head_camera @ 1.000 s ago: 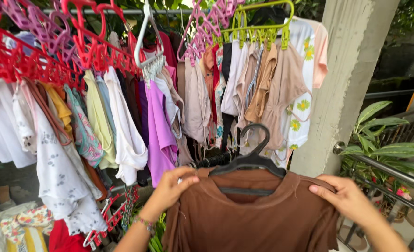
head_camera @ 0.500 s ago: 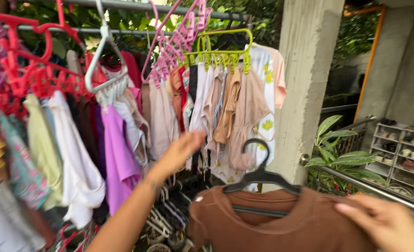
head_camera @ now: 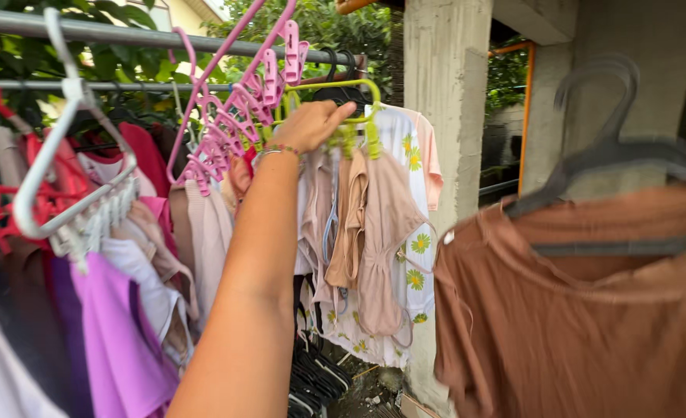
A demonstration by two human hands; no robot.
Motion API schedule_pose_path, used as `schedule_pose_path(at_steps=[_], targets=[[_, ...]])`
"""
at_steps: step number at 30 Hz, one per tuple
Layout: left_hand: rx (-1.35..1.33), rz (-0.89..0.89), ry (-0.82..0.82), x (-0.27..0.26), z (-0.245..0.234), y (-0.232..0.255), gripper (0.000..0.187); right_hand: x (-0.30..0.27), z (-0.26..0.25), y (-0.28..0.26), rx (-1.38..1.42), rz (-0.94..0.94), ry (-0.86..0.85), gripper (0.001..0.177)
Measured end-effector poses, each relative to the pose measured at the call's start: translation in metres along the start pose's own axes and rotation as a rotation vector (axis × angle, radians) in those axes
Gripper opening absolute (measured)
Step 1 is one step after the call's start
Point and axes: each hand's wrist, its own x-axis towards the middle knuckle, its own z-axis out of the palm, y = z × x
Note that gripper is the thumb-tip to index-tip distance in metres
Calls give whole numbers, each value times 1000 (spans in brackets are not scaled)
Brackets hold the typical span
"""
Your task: The person takes wet clothes from a laundry basket and hangs them on a clothes rack using hangers and clips. They handle a brown t-shirt, a brown top, a white t-shirt, and several undergarments, placing each item on the rack.
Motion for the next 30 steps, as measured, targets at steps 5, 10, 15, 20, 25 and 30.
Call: schedule_pose_path(at_steps=[5, 10, 15, 20, 25, 30], targets=[[-62, 129, 178, -23, -35, -22, 70, 42, 3, -65, -87, -100, 45, 38], [99, 101, 62, -54, -103, -44, 73, 68, 14, -147, -158, -167, 67, 41], [124, 62, 50, -104, -161, -54, 75, 94, 71, -230, -168, -238, 14, 44], [71, 101, 151, -128, -180, -49, 74, 124, 191, -278, -131, -541, 91, 35], [34, 46, 269, -141, -176, -38, 72, 145, 302, -286, 32, -492, 193, 30], [2, 36, 338, -160, -160, -40, 63, 140, 343, -259, 102, -495, 145, 29]])
